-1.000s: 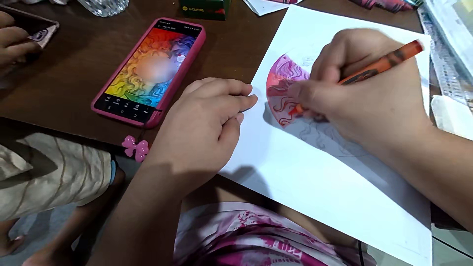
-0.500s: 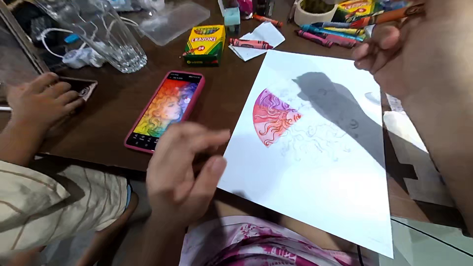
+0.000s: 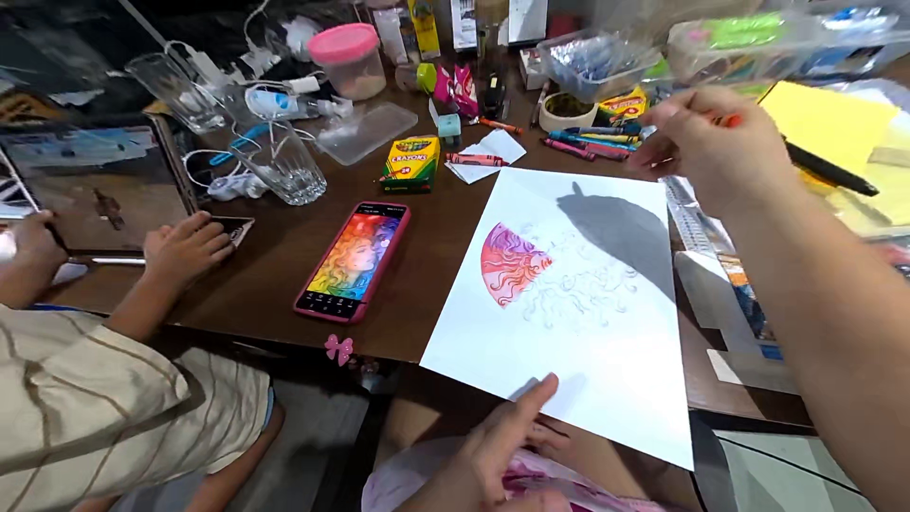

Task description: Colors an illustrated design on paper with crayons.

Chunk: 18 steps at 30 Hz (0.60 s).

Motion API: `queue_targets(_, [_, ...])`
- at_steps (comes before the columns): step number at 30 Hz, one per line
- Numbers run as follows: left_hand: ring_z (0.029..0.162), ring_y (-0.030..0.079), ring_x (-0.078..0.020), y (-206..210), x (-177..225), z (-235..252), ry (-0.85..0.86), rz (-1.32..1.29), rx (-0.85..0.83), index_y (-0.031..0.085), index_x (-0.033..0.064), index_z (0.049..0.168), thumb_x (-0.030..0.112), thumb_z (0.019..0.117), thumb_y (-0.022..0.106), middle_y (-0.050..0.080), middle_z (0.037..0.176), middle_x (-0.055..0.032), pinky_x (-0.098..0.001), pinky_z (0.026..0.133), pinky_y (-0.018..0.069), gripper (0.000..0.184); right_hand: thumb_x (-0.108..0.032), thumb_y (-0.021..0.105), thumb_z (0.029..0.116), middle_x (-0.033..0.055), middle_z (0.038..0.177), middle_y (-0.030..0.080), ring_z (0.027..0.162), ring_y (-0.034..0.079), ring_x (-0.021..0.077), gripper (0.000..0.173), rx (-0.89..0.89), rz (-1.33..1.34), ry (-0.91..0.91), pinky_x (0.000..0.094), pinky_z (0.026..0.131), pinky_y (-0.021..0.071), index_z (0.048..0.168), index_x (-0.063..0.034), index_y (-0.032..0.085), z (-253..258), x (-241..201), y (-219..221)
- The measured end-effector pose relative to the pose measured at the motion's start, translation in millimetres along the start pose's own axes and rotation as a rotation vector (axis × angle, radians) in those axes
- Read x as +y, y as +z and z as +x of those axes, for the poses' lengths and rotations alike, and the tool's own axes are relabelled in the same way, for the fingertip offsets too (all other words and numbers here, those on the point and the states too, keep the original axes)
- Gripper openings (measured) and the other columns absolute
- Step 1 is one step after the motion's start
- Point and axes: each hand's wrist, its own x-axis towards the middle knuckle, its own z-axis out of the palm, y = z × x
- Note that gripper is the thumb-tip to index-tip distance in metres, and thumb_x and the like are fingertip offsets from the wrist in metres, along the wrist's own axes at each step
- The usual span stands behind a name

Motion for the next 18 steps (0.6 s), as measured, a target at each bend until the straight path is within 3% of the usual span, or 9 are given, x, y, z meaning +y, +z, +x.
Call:
queue_targets(3, [0.12,0.065,-0.013,-3.5,-6.8,8.9,0.085,-0.068,0.153,0.039,-0.0094,0.149,0.029,0.1047,0.056,0.053,0.148,-0.0165,-0.0342,0.101,0.0558,0.061,-0.016,0.054,0.1033,0.004,0.103,0.067,0.084,0.068,0.009,0.021,0.022,-0.063,0.029,0.0295,0.076,0.0589,0.119,-0.0048,0.061,6.4,12.1,-9.4])
queue_targets(6, [0.116,0.066,-0.0071,-11.2,5.1,12.8,0.19,0.09,0.236,0.059,-0.0008,0.136,0.026,0.106,0.055,0.067,0.132,-0.007,-0.0284,0.1,0.0556,0.041,-0.013,0.052,0.1022,0.0051,0.102,0.068,0.085,0.069,0.01,0.02,0.06,-0.038,0.047,0.0298,0.076,0.0588,0.119,-0.005,0.061,9.4,16.8,-16.0])
queue_targets(8, [0.105,0.067,-0.0002,-25.2,22.8,12.0,0.254,0.219,0.267,0.068,0.0097,0.122,0.031,0.1063,0.054,0.073,0.115,0.0022,-0.0216,0.092,0.0562,0.03,-0.015,0.05,0.1047,0.0036,0.097,0.068,0.083,0.07,0.0101,0.02,0.073,0.015,0.031,0.0299,0.076,0.0597,0.119,-0.0049,0.059,10.1,17.8,-19.1])
queue_targets(10, [0.094,0.066,0.0062,-46.7,41.9,8.6,0.306,0.254,0.302,0.071,0.0185,0.112,0.039,0.1058,0.053,0.072,0.103,0.0117,-0.0143,0.082,0.0551,0.028,-0.022,0.046,0.1083,0.0007,0.092,0.069,0.081,0.071,0.0096,0.022,0.072,0.078,0.019,0.0297,0.075,0.0603,0.118,-0.0059,0.059,10.4,17.4,-21.7])
queue_targets(12, [0.092,0.065,0.008,-74.9,56.4,-0.2,0.346,0.216,0.3,0.072,0.0233,0.111,0.043,0.1053,0.052,0.072,0.101,0.0167,-0.0121,0.081,0.0544,0.029,-0.027,0.041,0.1107,-0.0015,0.088,0.07,0.08,0.071,0.0097,0.027,0.049,0.126,0.026,0.03,0.076,0.0604,0.117,-0.0074,0.058,10.5,17.1,-23.9])
queue_targets(16, [0.077,0.065,0.0092,-131.9,59.1,-17.9,0.32,0.008,0.251,0.075,0.0248,0.103,0.045,0.1039,0.051,0.072,0.089,0.0178,-0.0091,0.068,0.0534,0.031,-0.029,0.034,0.1118,-0.0025,0.083,0.072,0.077,0.073,0.0114,0.033,-0.049,0.195,0.063,0.0303,0.073,0.062,0.118,-0.0106,0.06,9.8,15.7,-23.0])
queue_targets(18, [0.077,0.066,0.0081,-155.4,46.6,-18.0,0.331,-0.131,0.202,0.076,0.0239,0.098,0.044,0.104,0.051,0.073,0.086,0.0167,-0.0109,0.069,0.0546,0.032,-0.028,0.035,0.1111,-0.0028,0.085,0.072,0.078,0.073,0.0101,0.031,-0.123,0.142,0.061,0.0289,0.074,0.0622,0.119,-0.0104,0.06,7.1,14.7,-19.9])
